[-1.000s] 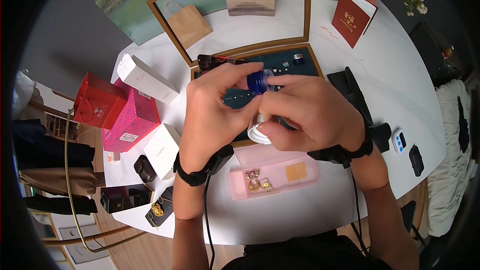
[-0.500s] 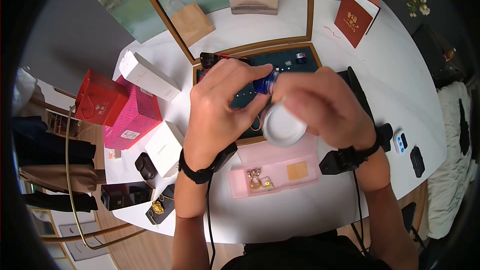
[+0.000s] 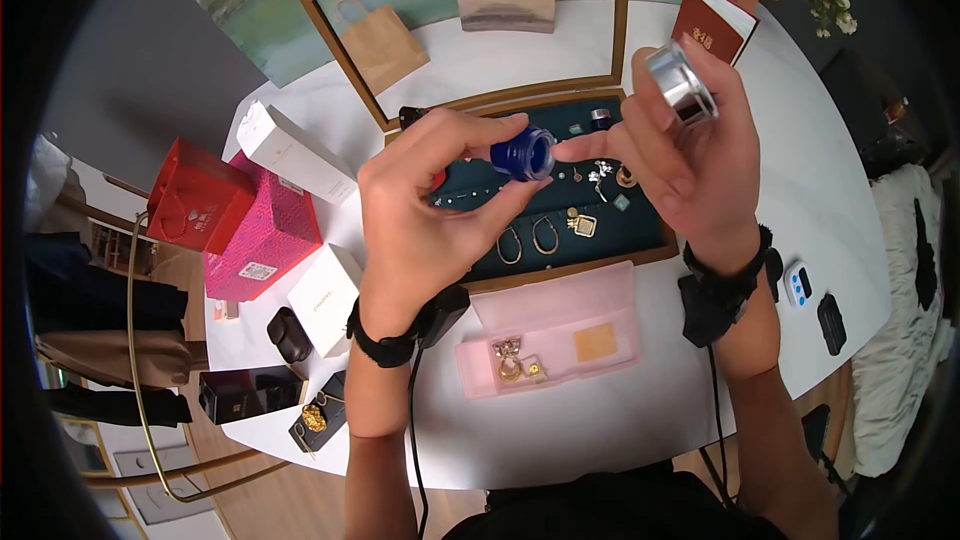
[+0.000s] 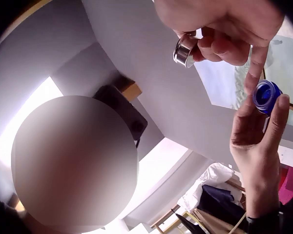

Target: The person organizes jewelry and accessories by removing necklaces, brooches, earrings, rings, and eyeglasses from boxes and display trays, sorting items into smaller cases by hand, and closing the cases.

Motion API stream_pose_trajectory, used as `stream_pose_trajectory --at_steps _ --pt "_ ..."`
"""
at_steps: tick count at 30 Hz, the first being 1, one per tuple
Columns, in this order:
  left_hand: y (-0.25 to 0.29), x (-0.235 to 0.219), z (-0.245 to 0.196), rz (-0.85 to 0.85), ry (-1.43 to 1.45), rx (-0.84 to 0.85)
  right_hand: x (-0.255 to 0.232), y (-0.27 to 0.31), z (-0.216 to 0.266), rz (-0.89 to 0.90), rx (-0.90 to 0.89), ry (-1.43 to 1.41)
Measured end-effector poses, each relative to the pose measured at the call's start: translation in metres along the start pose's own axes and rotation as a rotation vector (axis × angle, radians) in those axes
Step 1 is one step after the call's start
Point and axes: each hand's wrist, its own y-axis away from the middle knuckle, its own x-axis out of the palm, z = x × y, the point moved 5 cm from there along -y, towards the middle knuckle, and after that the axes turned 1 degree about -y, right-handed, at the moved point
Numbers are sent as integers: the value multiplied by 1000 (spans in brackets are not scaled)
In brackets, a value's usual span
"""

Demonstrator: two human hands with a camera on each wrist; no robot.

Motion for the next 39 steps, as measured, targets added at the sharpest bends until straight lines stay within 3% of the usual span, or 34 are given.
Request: stream_pose_trajectory --at_steps 9,12,14,15,17,22,23,24,27,28,29,31,33,39 --pt "0 -1 -2 29 9 -45 -3 -1 8 7 -22 -27" --pt "0 2 1 17 251 -100 0 1 6 -1 -53 -15" --pt "-1 1 2 -1 454 -138 0 4 12 -203 -176 351" --pt "-1 -1 3 -2 451 -137 -1 3 11 -201 -177 349" --pt "1 0 10 56 579 -186 -4 4 17 -290 -253 896" --pt "-1 0 5 54 663 -201 -14 2 9 -319 -262 1202" --pt "-1 -2 0 28 698 -224 -15 1 8 -291 -167 1302" --pt "-1 -9 -13 32 516 -103 -15 1 5 -260 -67 1398" --pt "10 -35 -54 83 27 387 -11 1 3 -247 -85 1382" --pt "16 -40 -72 85 -5 421 -11 1 2 -240 -75 1371" --pt "19 -38 -78 93 140 423 -11 1 2 -229 -95 1391" --pt "33 -38 -110 -13 170 193 -12 1 -1 -200 -102 1391" --pt "45 -49 -108 9 324 158 -12 -1 -3 -169 -143 1369" --pt "49 -54 -101 -23 262 47 -13 0 -7 -140 -177 1429"
